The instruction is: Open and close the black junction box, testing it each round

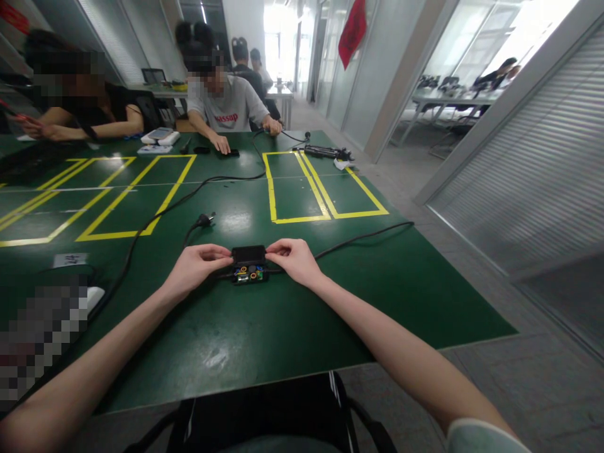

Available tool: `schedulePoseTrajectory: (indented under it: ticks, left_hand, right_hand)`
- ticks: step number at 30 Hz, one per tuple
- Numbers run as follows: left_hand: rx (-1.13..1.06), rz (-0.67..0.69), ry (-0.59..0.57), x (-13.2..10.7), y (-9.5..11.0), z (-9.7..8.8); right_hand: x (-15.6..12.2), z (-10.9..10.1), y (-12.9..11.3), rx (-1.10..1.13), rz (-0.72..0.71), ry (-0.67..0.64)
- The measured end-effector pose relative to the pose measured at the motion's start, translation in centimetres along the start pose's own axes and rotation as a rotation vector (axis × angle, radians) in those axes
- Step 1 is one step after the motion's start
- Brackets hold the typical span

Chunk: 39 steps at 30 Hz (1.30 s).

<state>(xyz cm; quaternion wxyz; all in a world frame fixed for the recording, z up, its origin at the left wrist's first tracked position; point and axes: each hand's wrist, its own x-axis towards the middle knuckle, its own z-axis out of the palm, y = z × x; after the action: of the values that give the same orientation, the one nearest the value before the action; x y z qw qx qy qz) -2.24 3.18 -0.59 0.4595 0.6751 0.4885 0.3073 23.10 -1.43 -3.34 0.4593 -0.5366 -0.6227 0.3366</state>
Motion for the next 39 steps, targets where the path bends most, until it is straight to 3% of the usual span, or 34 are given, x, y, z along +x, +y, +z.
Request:
schedulePoseTrajectory:
  ticks: [19, 25, 30, 39]
  left_hand:
    - [-0.012, 0.009, -0.080, -0.5, 0.8, -0.7]
    - [0.068, 0.037, -0.165, -0.5, 0.8, -1.3]
    - [0.124, 0.074, -0.168, -0.4, 0.5, -1.4]
    - [0.172, 0.115, -0.224, -0.9, 1.0, -1.6]
  right_hand:
    - [-0.5, -0.6, -1.3, -0.077, -0.025, -0.034]
    - [-0.9, -0.8, -1.4, -0.091, -0.142, -0.102]
    - [-1.2, -0.6, -1.3, -0.134, -0.287, -0.181]
    - [-1.2, -0.9, -1.3, -0.188, -0.302, -0.209]
